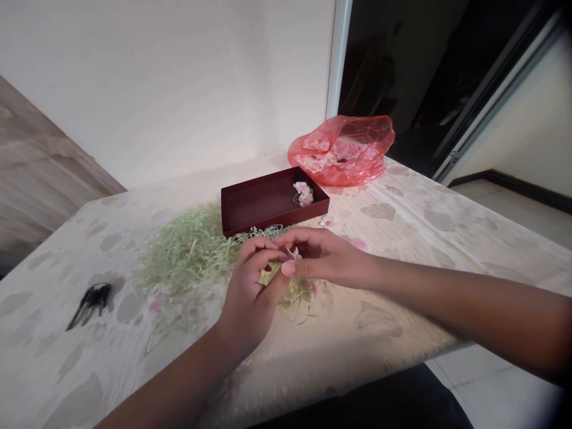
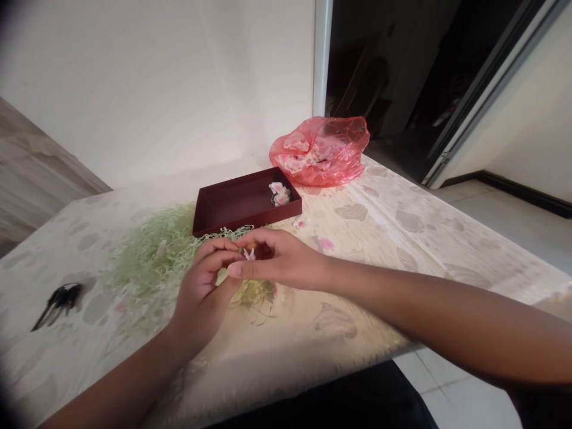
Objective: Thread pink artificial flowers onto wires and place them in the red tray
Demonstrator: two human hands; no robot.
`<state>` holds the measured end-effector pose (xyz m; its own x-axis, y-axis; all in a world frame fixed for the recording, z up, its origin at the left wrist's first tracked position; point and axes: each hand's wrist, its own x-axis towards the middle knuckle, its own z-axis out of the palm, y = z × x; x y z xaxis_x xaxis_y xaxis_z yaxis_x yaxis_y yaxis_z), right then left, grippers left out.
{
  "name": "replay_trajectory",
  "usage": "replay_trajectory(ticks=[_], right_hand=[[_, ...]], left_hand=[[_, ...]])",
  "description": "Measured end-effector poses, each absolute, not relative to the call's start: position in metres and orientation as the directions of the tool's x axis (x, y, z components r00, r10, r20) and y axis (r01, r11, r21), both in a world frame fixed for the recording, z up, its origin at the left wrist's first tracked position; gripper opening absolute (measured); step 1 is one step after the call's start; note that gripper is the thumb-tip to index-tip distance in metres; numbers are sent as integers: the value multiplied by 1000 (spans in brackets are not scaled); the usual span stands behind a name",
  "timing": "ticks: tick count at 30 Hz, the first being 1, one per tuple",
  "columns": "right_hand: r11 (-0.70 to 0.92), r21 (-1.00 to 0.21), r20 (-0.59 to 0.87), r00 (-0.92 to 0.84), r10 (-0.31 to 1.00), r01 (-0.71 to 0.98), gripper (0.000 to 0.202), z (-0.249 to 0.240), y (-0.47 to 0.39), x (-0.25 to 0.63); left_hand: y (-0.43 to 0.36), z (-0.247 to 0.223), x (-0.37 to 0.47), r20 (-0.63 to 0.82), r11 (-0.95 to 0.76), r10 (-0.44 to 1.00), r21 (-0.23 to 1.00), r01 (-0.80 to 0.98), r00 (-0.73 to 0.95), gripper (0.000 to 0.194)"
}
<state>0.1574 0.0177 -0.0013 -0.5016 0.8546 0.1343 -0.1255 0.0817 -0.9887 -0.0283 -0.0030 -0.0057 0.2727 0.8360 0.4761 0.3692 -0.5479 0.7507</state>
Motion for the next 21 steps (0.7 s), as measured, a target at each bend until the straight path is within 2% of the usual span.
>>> replay_trajectory(ticks=[3,8,12,17,21], right_hand=[[41,-993,91,-503,859,-109,24,1,19,158],[-19,-997,23,-500,865,-79,26,4,25,163],[-39,-994,18,-502,865,-103,27,4,30,166],[-16,-997,31,-556,830,-79,25,3,35,172],[25,-995,75,-566,821,-95,21,5,42,178]], left_hand=[[-2,-6,-29,493,-561,827,695,450,269,4],[-1,-6,-29,469,-504,862,746,436,194,6],[-1,-7,-29,468,-498,865,759,419,180,7],[-3,-6,-29,410,-434,898,761,483,161,8],[-8,-1,-30,489,-545,835,673,499,252,3]])
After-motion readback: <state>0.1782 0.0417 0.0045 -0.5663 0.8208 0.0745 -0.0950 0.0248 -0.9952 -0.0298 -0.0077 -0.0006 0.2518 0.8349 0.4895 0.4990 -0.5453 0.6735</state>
